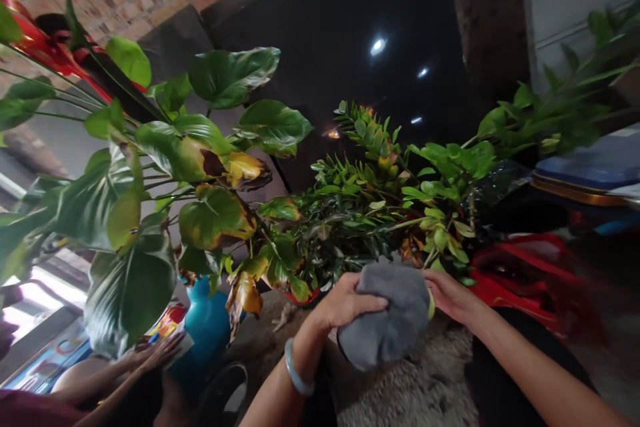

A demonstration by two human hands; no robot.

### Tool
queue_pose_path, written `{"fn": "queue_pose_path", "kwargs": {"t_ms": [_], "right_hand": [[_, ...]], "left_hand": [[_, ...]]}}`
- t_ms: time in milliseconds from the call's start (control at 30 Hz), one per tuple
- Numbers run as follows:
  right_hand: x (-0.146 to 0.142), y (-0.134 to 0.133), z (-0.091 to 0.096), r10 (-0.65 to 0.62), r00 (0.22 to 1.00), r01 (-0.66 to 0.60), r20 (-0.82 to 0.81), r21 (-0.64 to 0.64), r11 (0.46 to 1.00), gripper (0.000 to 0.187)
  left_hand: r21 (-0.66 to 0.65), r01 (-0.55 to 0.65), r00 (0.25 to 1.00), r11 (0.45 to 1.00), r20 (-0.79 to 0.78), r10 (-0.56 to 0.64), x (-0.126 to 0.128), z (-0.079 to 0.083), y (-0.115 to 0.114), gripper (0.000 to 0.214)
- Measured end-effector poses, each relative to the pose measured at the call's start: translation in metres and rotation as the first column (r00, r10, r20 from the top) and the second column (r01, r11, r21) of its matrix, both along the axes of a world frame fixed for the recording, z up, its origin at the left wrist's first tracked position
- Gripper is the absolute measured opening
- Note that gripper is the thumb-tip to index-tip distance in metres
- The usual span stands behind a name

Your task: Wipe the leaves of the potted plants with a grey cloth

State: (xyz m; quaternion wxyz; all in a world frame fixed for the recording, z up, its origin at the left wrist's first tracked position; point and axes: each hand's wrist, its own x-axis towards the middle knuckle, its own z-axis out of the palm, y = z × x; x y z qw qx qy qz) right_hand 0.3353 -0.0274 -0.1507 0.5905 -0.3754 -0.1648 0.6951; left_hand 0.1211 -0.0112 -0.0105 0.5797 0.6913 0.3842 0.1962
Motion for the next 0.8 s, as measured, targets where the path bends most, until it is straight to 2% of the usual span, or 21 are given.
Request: {"fn": "queue_pose_path", "kwargs": {"t_ms": [67,133,167,233,267,333,400,433,467,533,600,667,733,767,800], "right_hand": [[0.000,0.000,0.000,-0.017,1.000,0.017,0.000,-0.017,1.000,0.009],[-0.002,0.002,0.003,-0.041,0.999,0.041,-0.004,-0.022,0.999,0.009],[-0.003,0.003,0.005,-0.056,0.998,0.056,-0.010,-0.017,0.998,0.009],[-0.007,0.005,0.008,-0.084,0.996,0.084,-0.028,0.009,0.996,0.009],[-0.010,0.006,0.010,-0.096,0.995,0.096,-0.038,0.024,0.995,0.009],[-0.014,0.008,0.012,-0.108,0.992,0.111,-0.059,0.056,0.992,0.010],[-0.016,0.008,0.013,-0.114,0.990,0.121,-0.080,0.082,0.989,0.011],[-0.016,0.007,0.014,-0.117,0.989,0.125,-0.090,0.090,0.988,0.011],[-0.016,0.007,0.014,-0.120,0.988,0.129,-0.098,0.091,0.987,0.012],[-0.014,0.005,0.015,-0.124,0.986,0.133,-0.108,0.082,0.988,0.012],[-0.011,0.003,0.017,-0.132,0.984,0.140,-0.117,0.063,0.988,0.012],[-0.010,0.002,0.019,-0.145,0.981,0.151,-0.129,0.036,0.988,0.012],[-0.010,0.003,0.020,-0.154,0.979,0.158,-0.135,0.014,0.987,0.009],[-0.011,0.003,0.020,-0.155,0.979,0.158,-0.134,0.007,0.987,0.007],[-0.011,0.004,0.020,-0.153,0.980,0.155,-0.129,0.003,0.988,0.006]], "left_hand": [[0.076,-0.095,0.986,0.993,0.146,0.084,0.006,0.024,0.008,0.029],[0.123,-0.293,0.905,0.948,0.355,0.233,0.022,0.039,0.024,0.036],[0.110,-0.381,0.846,0.918,0.443,0.298,0.031,0.041,0.032,0.039],[0.028,-0.475,0.768,0.880,0.502,0.398,0.048,0.031,0.043,0.039],[-0.022,-0.483,0.770,0.875,0.466,0.436,0.053,0.021,0.045,0.037],[-0.100,-0.435,0.840,0.895,0.314,0.443,0.055,-0.003,0.039,0.029],[-0.158,-0.349,0.911,0.924,0.175,0.374,0.045,-0.019,0.028,0.025],[-0.175,-0.309,0.931,0.935,0.146,0.335,0.038,-0.020,0.023,0.024],[-0.178,-0.279,0.940,0.944,0.148,0.306,0.031,-0.016,0.019,0.024],[-0.134,-0.265,0.929,0.955,0.230,0.290,0.021,0.004,0.019,0.025],[-0.052,-0.301,0.879,0.952,0.372,0.298,0.022,0.029,0.028,0.024],[-0.023,-0.367,0.798,0.930,0.507,0.327,0.032,0.044,0.042,0.026],[-0.074,-0.416,0.725,0.907,0.575,0.379,0.046,0.042,0.052,0.034],[-0.112,-0.425,0.716,0.898,0.566,0.409,0.052,0.033,0.054,0.039],[-0.142,-0.416,0.744,0.898,0.515,0.426,0.057,0.021,0.053,0.042]]}}
